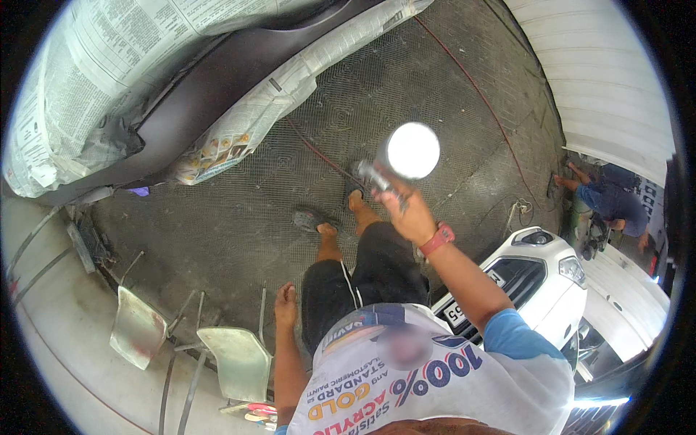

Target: The person uses a spray gun to apply a coat of paint to a car bumper that is covered with newspaper and plastic sheeting. The person moves around the bumper to ensure even coverage on the front and side edges.

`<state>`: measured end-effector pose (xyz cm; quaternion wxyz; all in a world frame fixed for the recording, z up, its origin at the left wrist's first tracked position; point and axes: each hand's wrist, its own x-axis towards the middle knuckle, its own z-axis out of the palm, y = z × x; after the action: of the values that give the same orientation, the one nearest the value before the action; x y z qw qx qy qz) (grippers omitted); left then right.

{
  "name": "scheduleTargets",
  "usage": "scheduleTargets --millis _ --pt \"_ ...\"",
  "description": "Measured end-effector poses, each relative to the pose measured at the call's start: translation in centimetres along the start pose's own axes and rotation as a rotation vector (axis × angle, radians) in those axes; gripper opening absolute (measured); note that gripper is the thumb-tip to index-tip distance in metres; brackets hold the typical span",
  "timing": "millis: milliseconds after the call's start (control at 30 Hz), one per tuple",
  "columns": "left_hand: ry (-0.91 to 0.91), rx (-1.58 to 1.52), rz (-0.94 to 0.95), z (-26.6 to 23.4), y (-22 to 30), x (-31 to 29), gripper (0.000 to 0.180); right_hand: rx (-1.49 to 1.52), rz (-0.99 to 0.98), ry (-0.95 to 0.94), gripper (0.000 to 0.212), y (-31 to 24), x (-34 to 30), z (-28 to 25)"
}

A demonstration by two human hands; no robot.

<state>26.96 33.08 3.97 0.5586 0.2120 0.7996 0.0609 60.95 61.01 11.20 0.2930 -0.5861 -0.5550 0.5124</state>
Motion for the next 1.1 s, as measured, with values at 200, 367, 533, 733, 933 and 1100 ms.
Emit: scheduleTargets --millis 200,367,533,733,933,1100 --pt "-0.014 0.056 0.011 1.6 -1.6 -0.3 0.048 0.103 -0.085 0.185 0.052 -9.3 7.4 -5.2" --pt "-0.006 0.028 0.056 1.3 -2.1 -0.2 0.048 0.254 -0.136 0.262 0.054 -13.9 10.4 -4.6" --pt "0.048 0.000 0.036 -0.2 -3.6 0.4 0.045 0.282 -0.064 0.099 0.055 -16.5 8.9 -1.1" --pt "0.043 -0.057 0.014 -1.4 -4.9 -0.1 0.045 0.251 -0.046 -0.011 0.064 -18.0 8.9 -0.5" --pt "0.099 0.020 0.003 -0.7 -8.9 0.1 0.049 0.056 -0.057 0.300 0.062 -15.9 12.5 -5.2" --pt "0.025 -0.052 -0.061 -0.8 -9.5 -0.9 0.052 0.028 -0.141 0.423 0.062 -17.1 12.4 -5.6"
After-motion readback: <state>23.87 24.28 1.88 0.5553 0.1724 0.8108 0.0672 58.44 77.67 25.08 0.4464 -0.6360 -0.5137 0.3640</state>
